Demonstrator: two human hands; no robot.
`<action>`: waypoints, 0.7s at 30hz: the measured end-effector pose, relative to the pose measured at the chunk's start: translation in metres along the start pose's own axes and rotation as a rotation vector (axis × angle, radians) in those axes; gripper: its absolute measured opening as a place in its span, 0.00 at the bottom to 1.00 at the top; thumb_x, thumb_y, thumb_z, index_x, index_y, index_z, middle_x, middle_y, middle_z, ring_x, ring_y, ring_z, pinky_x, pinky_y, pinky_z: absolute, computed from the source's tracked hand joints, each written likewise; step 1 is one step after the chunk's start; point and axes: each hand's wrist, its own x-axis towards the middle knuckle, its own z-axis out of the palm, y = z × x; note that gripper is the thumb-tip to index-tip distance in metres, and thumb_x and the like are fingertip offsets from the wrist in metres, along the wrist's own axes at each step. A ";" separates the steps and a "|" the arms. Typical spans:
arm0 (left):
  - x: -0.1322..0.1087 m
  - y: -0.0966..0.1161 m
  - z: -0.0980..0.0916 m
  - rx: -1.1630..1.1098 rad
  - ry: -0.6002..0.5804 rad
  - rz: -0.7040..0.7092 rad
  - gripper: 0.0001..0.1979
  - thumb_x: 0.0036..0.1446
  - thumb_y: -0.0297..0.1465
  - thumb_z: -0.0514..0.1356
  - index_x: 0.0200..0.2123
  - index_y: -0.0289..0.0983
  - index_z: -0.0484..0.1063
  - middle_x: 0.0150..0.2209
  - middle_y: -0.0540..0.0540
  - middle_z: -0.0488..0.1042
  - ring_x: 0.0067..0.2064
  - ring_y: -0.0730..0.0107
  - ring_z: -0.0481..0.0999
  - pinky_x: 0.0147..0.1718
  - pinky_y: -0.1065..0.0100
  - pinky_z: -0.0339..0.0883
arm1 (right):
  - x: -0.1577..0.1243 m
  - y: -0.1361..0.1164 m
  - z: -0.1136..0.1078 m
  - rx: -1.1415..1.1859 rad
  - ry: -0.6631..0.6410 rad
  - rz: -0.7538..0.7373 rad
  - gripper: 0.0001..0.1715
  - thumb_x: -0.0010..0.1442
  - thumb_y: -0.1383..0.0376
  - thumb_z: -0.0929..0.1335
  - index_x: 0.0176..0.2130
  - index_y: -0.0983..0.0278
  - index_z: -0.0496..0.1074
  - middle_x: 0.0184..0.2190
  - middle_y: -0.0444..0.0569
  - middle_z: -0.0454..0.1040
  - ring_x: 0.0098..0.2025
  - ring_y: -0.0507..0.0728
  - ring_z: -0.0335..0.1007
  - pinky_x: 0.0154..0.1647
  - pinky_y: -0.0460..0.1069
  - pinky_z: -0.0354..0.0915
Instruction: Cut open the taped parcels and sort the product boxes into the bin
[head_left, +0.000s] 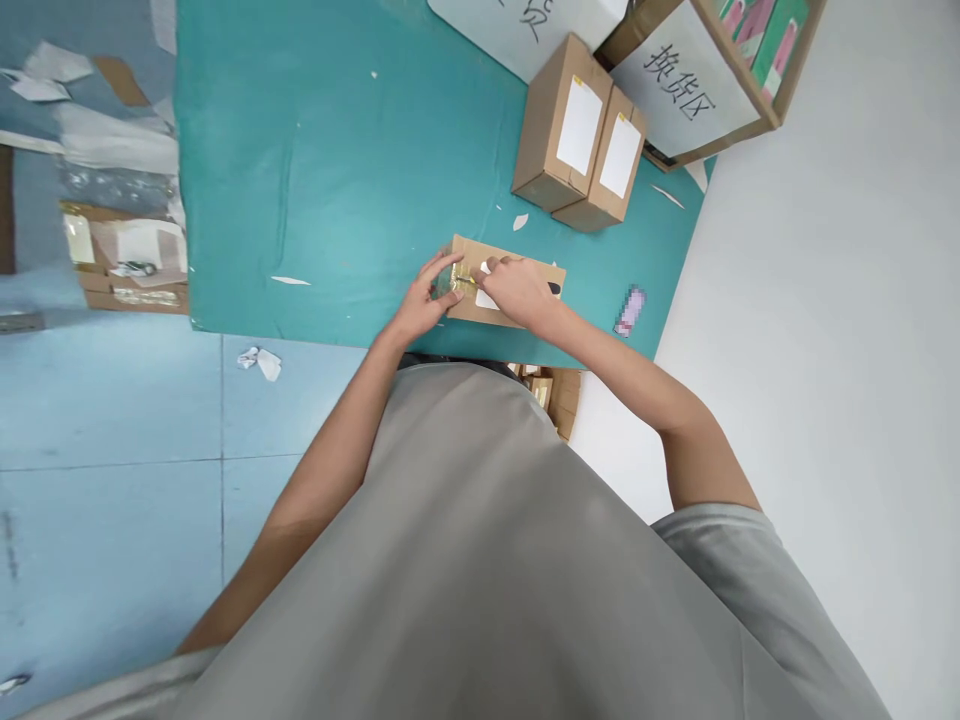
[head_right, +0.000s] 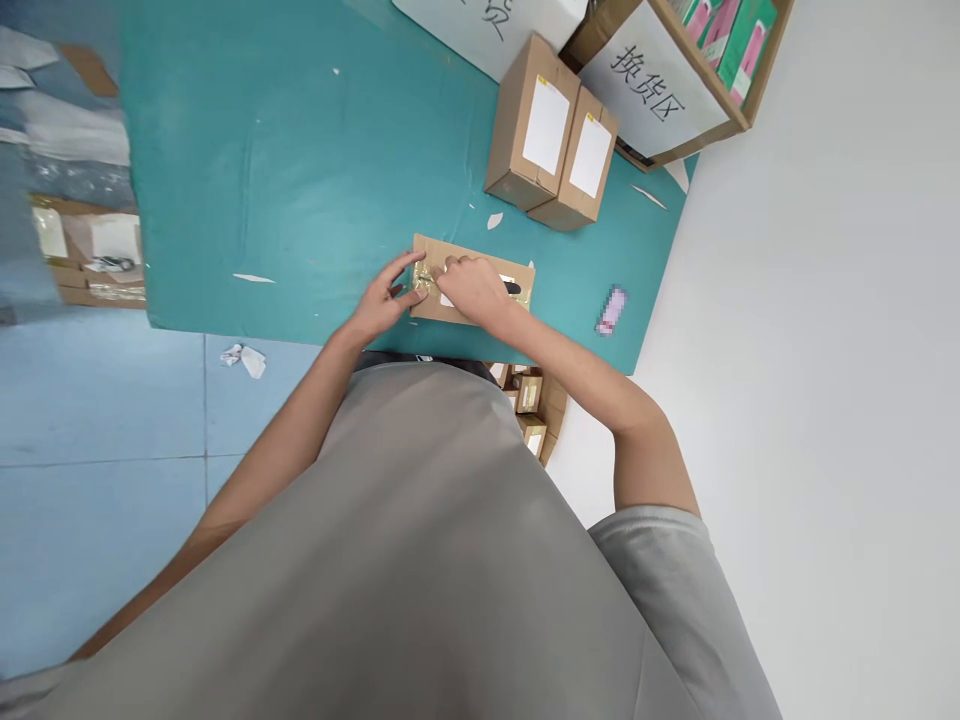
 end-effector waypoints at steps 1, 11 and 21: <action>0.000 0.000 -0.001 0.007 0.007 -0.016 0.43 0.66 0.58 0.70 0.78 0.48 0.69 0.84 0.37 0.59 0.86 0.37 0.54 0.79 0.37 0.60 | 0.000 0.001 0.002 -0.002 0.008 -0.011 0.29 0.82 0.72 0.57 0.68 0.65 0.77 0.58 0.63 0.83 0.57 0.67 0.79 0.55 0.57 0.69; -0.007 0.002 -0.007 0.041 0.076 -0.105 0.43 0.64 0.59 0.72 0.77 0.57 0.70 0.83 0.42 0.61 0.83 0.34 0.60 0.77 0.32 0.61 | -0.033 0.053 0.028 -0.001 -0.024 0.052 0.25 0.77 0.74 0.62 0.58 0.68 0.86 0.54 0.67 0.87 0.55 0.71 0.84 0.53 0.61 0.72; -0.017 0.009 -0.003 0.098 0.111 -0.086 0.48 0.63 0.65 0.68 0.79 0.53 0.67 0.82 0.41 0.64 0.80 0.36 0.66 0.79 0.35 0.59 | -0.099 0.126 0.077 0.023 -0.039 0.130 0.27 0.76 0.75 0.62 0.61 0.65 0.84 0.52 0.66 0.86 0.51 0.70 0.81 0.45 0.58 0.63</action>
